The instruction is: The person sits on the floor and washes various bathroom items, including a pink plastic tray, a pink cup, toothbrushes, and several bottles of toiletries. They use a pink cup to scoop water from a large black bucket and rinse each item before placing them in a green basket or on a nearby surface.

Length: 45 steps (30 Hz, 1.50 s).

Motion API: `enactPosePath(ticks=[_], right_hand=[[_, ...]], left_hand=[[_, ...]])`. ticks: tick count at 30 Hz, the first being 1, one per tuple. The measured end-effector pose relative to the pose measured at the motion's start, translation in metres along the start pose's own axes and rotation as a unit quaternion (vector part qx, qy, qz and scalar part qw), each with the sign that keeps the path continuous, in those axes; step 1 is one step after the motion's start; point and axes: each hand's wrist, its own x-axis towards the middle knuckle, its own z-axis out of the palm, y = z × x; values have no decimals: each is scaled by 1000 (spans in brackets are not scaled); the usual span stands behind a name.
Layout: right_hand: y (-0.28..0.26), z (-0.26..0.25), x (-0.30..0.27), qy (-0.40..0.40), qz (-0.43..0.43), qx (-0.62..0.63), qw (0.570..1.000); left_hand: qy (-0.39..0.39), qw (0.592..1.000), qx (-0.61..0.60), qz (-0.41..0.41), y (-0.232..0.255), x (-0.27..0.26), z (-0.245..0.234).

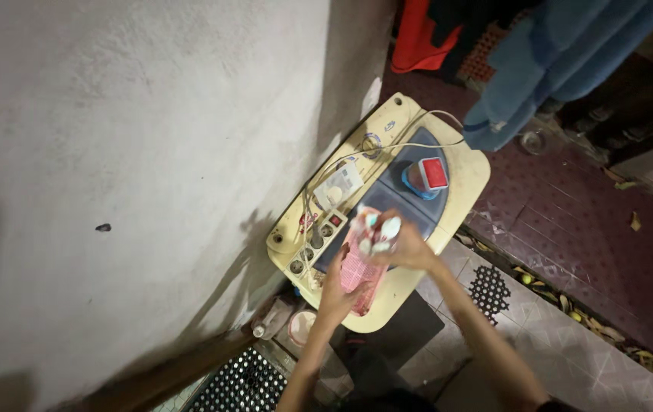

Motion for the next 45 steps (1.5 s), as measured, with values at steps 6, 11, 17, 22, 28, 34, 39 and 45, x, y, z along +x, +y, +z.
enactPosePath(ticks=[6, 11, 17, 22, 28, 34, 39, 45], right_hand=[[-22, 17, -37, -20, -3, -15, 1000], [14, 16, -50, -79, 44, -8, 996], [169, -73, 13, 72, 86, -74, 991], [297, -122, 69, 204, 277, -177, 922], [353, -105, 95, 222, 148, -276, 923], [318, -107, 98, 140, 148, -313, 928], [284, -107, 104, 87, 187, -312, 928], [255, -80, 76, 55, 196, -316, 927]], left_hand=[[-52, 971, -123, -200, 19, 0, 18], [-34, 975, -158, -151, 9, -2, 36], [4, 978, -117, -173, -3, -9, 40], [43, 973, -121, -192, -10, -1, 34], [34, 971, -127, -198, -8, -1, 30], [-20, 930, -109, -350, -18, -8, 31], [22, 969, -87, -229, -23, -10, 34], [45, 938, -213, -269, -20, -7, 38]])
